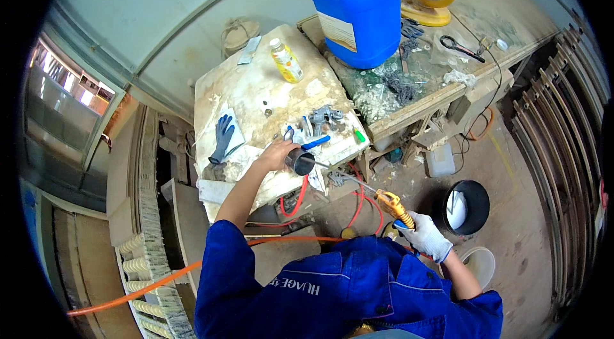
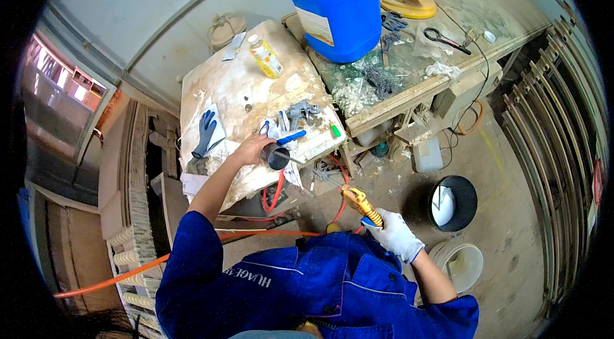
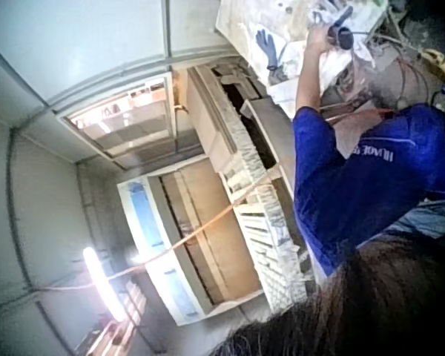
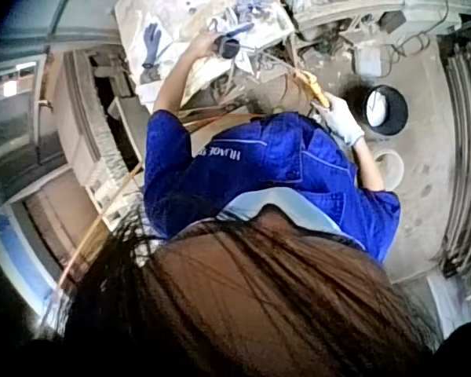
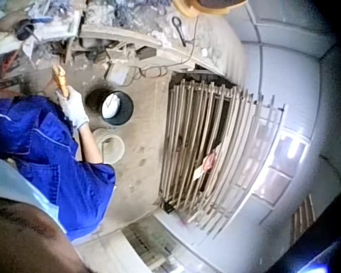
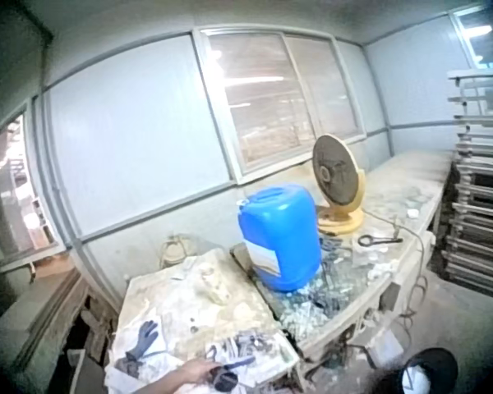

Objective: The person assembles a spray gun by attaching a nozzle and connecting an air hose. They test the spray into a bucket and then reassemble the gun with a paint cup, adjusting the nozzle and tightening components.

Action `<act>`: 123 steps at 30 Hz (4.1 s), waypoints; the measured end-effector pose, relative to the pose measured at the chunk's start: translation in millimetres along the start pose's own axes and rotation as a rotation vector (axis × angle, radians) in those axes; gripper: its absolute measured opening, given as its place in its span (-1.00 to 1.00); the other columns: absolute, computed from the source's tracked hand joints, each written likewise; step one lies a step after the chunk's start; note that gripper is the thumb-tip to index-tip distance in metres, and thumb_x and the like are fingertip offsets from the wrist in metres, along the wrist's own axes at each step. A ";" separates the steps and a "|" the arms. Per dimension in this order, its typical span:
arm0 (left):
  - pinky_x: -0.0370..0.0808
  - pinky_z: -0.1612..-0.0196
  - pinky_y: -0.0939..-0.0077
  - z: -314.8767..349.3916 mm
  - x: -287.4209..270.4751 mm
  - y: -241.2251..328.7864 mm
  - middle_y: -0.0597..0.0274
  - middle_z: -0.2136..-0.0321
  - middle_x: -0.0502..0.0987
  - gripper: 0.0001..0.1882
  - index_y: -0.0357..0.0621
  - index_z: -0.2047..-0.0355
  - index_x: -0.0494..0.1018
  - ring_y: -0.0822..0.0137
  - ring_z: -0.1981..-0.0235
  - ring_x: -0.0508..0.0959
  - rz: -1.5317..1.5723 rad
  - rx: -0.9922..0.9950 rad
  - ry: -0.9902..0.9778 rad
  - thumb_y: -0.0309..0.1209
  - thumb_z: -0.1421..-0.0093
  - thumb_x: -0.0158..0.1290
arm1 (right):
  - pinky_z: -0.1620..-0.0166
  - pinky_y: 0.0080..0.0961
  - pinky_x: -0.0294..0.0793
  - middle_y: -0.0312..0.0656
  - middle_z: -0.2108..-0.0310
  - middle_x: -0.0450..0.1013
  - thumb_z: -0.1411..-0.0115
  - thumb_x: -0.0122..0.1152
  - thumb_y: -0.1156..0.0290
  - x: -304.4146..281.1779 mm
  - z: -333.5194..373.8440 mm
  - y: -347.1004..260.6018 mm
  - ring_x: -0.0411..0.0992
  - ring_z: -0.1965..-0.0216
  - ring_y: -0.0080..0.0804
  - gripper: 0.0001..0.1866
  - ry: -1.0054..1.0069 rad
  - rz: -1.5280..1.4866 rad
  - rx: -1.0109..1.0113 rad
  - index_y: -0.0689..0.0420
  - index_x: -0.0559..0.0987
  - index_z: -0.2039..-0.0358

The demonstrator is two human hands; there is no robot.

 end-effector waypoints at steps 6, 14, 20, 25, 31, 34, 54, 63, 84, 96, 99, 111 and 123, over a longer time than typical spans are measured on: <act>0.33 -0.12 0.17 5.8 -1.6 9.5 0.12 0.11 0.43 -0.16 0.00 -0.07 0.33 0.02 -0.01 0.41 -0.081 -0.040 -0.032 -0.41 0.31 0.39 | 0.43 -0.43 0.40 -0.16 0.63 0.40 -0.21 0.24 0.18 2.9 4.1 15.6 0.34 0.57 -0.52 -0.65 -0.038 -0.059 0.036 0.22 0.54 0.20; 0.35 -0.10 0.18 25.6 -16.3 25.0 0.05 0.15 0.44 -0.19 -0.02 -0.07 0.35 0.01 0.03 0.41 -0.041 -0.097 0.123 -0.27 0.29 0.35 | 0.48 -0.66 0.32 -0.48 0.51 0.36 -0.22 0.26 0.34 2.6 17.3 51.7 0.26 0.54 -0.75 -0.73 -0.075 -0.430 0.054 0.16 0.52 0.11; 0.40 0.03 0.18 58.1 -76.0 70.2 0.02 0.19 0.42 -0.15 -0.07 -0.05 0.36 -0.03 0.09 0.42 0.208 -0.202 0.577 -0.27 0.34 0.39 | 0.79 -0.61 0.30 -0.29 0.74 0.38 -0.31 0.10 0.31 -10.5 28.1 84.7 0.37 0.81 -0.51 -0.83 0.186 -0.661 0.083 0.10 0.45 0.18; 0.39 0.05 0.15 81.4 -128.5 135.1 -0.01 0.19 0.40 -0.13 -0.07 -0.05 0.37 -0.06 0.11 0.43 0.313 -0.226 0.707 -0.27 0.38 0.43 | 0.75 -0.65 0.35 -0.18 0.30 0.56 -0.31 0.05 0.40 -11.2 32.6 98.9 0.37 0.76 -0.60 -0.72 0.200 -0.611 0.135 0.18 0.42 0.00; 0.38 0.09 0.24 102.6 -158.5 171.8 0.01 0.17 0.38 -0.09 -0.05 -0.10 0.37 -0.02 0.13 0.43 0.431 -0.062 0.804 -0.31 0.37 0.43 | 0.73 -0.66 0.36 -0.22 0.36 0.56 -0.29 0.08 0.43 -0.8 26.3 106.5 0.38 0.75 -0.62 -0.74 0.193 -0.589 0.130 0.19 0.47 0.02; 0.37 0.08 0.26 107.2 -165.5 179.0 0.03 0.16 0.39 -0.10 -0.05 -0.10 0.37 0.02 0.16 0.42 0.450 -0.051 0.786 -0.33 0.37 0.44 | 0.70 -0.67 0.36 -0.27 0.43 0.55 -0.28 0.10 0.45 6.7 25.0 111.6 0.39 0.74 -0.64 -0.76 0.180 -0.623 0.116 0.18 0.50 0.05; 0.32 -0.10 0.20 94.0 -171.6 201.7 -0.10 -0.02 0.39 -0.22 -0.16 -0.11 0.38 -0.10 -0.06 0.40 0.487 0.120 0.785 -0.34 0.20 0.36 | 0.23 -0.46 0.48 -0.23 0.34 0.56 -0.09 0.39 0.22 44.2 -11.7 221.0 0.47 0.34 -0.46 -0.58 -0.083 0.161 0.142 0.09 0.58 0.06; 0.37 -0.11 0.29 87.4 -126.9 184.7 0.12 -0.02 0.42 -0.20 -0.22 -0.10 0.34 0.20 -0.02 0.46 0.829 0.053 0.875 -0.32 0.18 0.41 | 0.16 -0.01 0.48 0.13 0.26 0.54 -0.14 0.18 0.18 179.2 -159.4 122.7 0.53 0.22 0.11 -0.59 -0.319 0.655 -0.179 0.11 0.40 0.07; 0.14 -0.30 0.11 78.3 -7.5 156.5 0.19 -0.16 0.36 -0.34 -0.03 -0.17 0.27 0.12 -0.21 0.32 2.342 -0.269 1.163 0.07 -0.18 0.06 | -0.21 -0.21 0.28 0.17 -0.20 0.22 -0.10 0.34 0.20 52.1 -114.2 -111.1 0.27 -0.19 0.06 -0.16 0.184 0.207 -0.872 0.25 0.16 -0.28; 0.31 -0.18 0.32 88.1 50.9 132.9 0.20 -0.11 0.39 -0.54 -0.23 -0.11 0.30 0.31 -0.13 0.39 2.057 -0.585 1.052 -0.21 -0.32 0.00 | 0.10 -0.26 0.50 -0.01 0.02 0.45 -0.11 0.25 0.20 129.7 -171.8 -126.9 0.48 0.08 -0.09 -0.16 -0.005 0.619 -0.774 0.25 0.11 -0.30; 0.32 -0.10 0.49 103.2 61.0 104.3 0.20 -0.11 0.37 -0.47 -0.28 -0.17 0.26 0.42 -0.07 0.39 1.949 -0.576 0.927 -0.19 -0.32 0.01 | 0.12 -0.25 0.51 0.04 0.15 0.50 -0.16 0.20 0.28 135.1 -209.0 -138.2 0.51 0.16 -0.04 -0.30 0.059 0.323 -0.707 0.24 0.21 -0.26; 0.38 0.26 0.28 163.6 -77.4 67.3 0.16 0.59 0.48 -0.92 -0.19 0.51 0.55 0.13 0.38 0.45 0.365 -0.561 0.899 -0.45 -0.05 0.17 | 0.08 -0.13 0.45 0.20 0.03 0.40 -0.23 0.13 0.19 153.1 -295.9 -219.4 0.42 0.08 0.15 -0.36 0.502 0.788 -0.667 0.28 0.24 -0.22; 0.39 0.13 0.47 109.4 -88.0 108.6 0.30 0.42 0.46 -0.86 -0.14 0.41 0.52 0.33 0.17 0.45 0.070 0.073 0.416 -0.45 0.00 0.03 | 0.34 -0.34 0.43 -0.01 0.58 0.48 -0.28 -0.01 -0.06 151.6 -220.4 -193.6 0.49 0.48 -0.24 -0.47 -0.368 0.237 -0.338 0.22 0.58 0.40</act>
Point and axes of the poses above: each hand's wrist, its own z-axis away from the middle knuckle, its own x-axis out of the palm, y = z × x, the point moved 6 cm from there along -z, towards the middle knuckle
